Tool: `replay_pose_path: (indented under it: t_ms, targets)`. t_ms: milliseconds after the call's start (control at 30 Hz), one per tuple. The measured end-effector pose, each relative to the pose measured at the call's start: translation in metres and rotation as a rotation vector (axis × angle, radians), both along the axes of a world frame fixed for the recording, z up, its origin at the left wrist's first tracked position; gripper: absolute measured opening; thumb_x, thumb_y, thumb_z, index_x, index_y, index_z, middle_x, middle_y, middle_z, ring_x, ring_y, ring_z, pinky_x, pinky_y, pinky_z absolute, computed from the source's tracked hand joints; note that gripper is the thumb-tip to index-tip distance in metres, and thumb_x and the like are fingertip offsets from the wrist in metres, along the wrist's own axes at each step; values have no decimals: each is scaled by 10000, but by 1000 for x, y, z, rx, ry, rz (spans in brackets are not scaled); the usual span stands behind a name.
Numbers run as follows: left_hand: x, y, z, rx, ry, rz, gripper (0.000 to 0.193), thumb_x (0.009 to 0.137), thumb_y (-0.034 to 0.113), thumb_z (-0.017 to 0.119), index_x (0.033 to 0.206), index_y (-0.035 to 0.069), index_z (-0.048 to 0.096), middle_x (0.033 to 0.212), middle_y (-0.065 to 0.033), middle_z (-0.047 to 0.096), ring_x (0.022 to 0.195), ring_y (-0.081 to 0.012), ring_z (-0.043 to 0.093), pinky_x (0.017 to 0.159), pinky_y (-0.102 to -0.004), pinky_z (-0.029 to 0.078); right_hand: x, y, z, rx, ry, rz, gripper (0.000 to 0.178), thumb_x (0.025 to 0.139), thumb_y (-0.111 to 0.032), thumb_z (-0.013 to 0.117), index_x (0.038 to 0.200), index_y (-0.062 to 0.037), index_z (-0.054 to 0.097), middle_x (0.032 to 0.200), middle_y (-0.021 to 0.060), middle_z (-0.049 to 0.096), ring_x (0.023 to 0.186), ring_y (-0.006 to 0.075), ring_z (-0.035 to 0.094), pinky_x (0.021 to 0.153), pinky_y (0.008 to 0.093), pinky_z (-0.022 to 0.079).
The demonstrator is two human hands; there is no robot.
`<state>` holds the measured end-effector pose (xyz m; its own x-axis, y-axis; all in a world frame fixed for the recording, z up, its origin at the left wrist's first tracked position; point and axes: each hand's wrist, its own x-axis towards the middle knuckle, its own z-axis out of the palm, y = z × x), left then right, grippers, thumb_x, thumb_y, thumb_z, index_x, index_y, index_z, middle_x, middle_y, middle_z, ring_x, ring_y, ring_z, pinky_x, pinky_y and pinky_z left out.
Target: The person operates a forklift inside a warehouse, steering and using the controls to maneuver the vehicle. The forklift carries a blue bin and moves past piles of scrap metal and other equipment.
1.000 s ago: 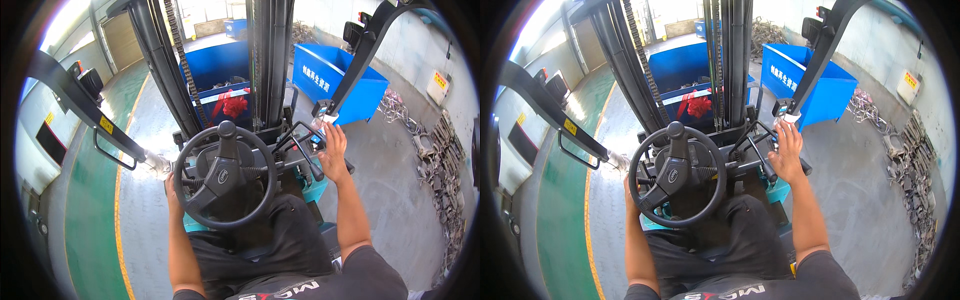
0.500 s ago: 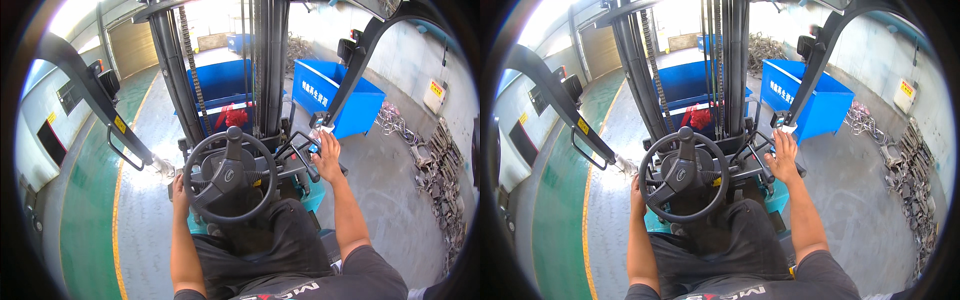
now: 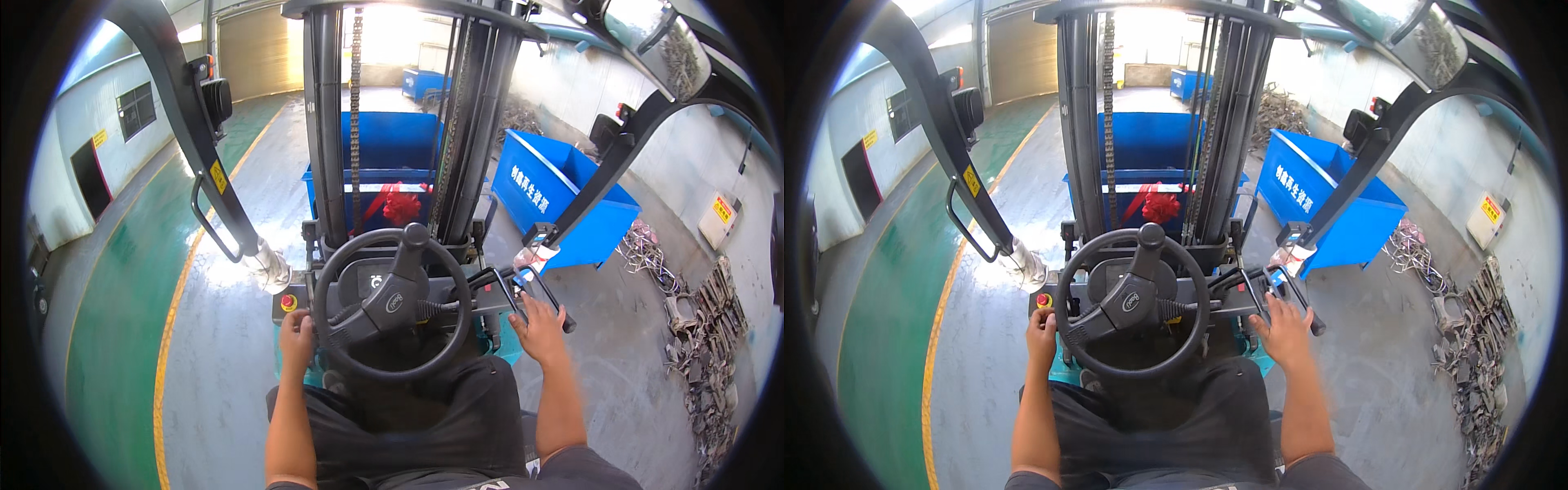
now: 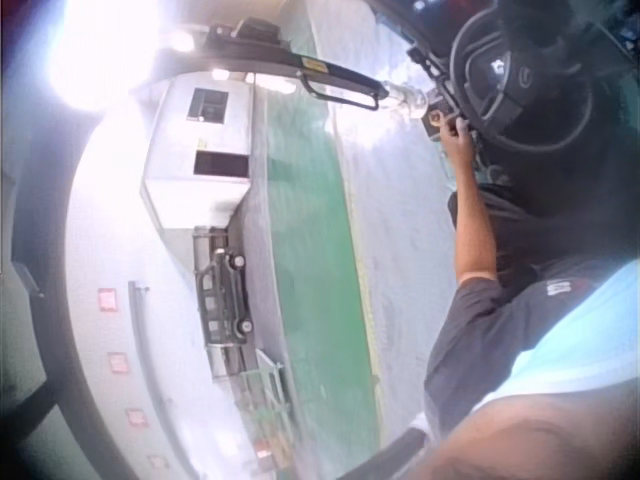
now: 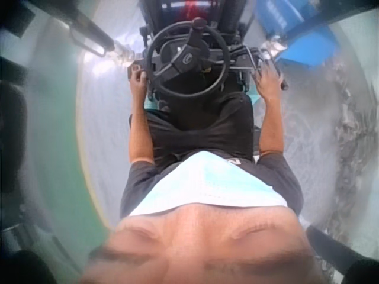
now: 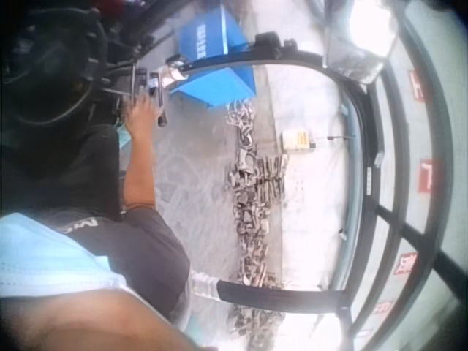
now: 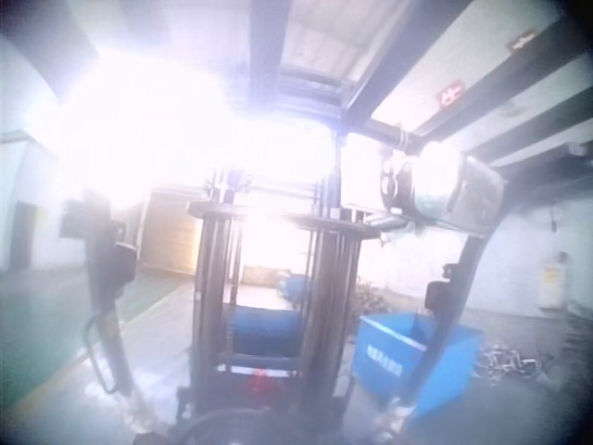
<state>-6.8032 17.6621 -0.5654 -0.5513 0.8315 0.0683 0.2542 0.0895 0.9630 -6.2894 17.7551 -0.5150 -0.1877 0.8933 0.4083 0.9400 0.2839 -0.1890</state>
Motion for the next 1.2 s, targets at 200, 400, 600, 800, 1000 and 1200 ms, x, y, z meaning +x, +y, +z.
replay_pose_path:
  t_ms: [200,400,600,800,1000,1200]
  targets:
    - [33,-13,82,437,644,269,373,974,108,616,1333,15,660,1274,-181,679,1220,-369,613,1081,-466,452,-45,4,-24,151,148,109,572,976,-526,685,1335,-81,704,1244,187,722,1189,388,659,1052,530,466]
    - [120,88,182,671,1077,-352,357,923,221,735,1245,68,719,1259,-186,675,1224,-397,610,1052,-495,482,-49,13,-29,45,181,35,503,953,-397,737,1341,-82,684,1059,165,749,929,401,717,798,503,574]
    - [146,131,171,362,1141,-476,213,929,262,741,857,62,756,909,-132,695,911,-357,692,814,-470,564,-58,3,-28,-92,121,0,521,970,-329,708,1411,-66,615,990,188,736,890,408,718,763,515,575]
    - [131,125,160,570,1069,-507,209,918,206,774,798,37,741,798,-132,669,795,-354,688,732,-454,550,-70,-17,-36,11,160,-36,462,945,-307,734,1341,-81,660,911,131,724,830,356,726,690,493,574]
    - [132,112,170,492,987,-508,213,933,170,764,827,-8,720,801,-154,647,754,-361,656,708,-433,524,-81,-30,-30,-54,178,-83,482,926,-292,757,1350,-84,662,947,139,734,840,355,727,714,487,581]
    - [157,90,172,446,1031,-707,221,919,163,760,812,-17,690,808,-173,618,808,-380,634,736,-444,497,-93,-45,-17,-67,222,-70,377,989,-367,667,1201,-57,631,924,175,724,838,394,747,716,525,598]
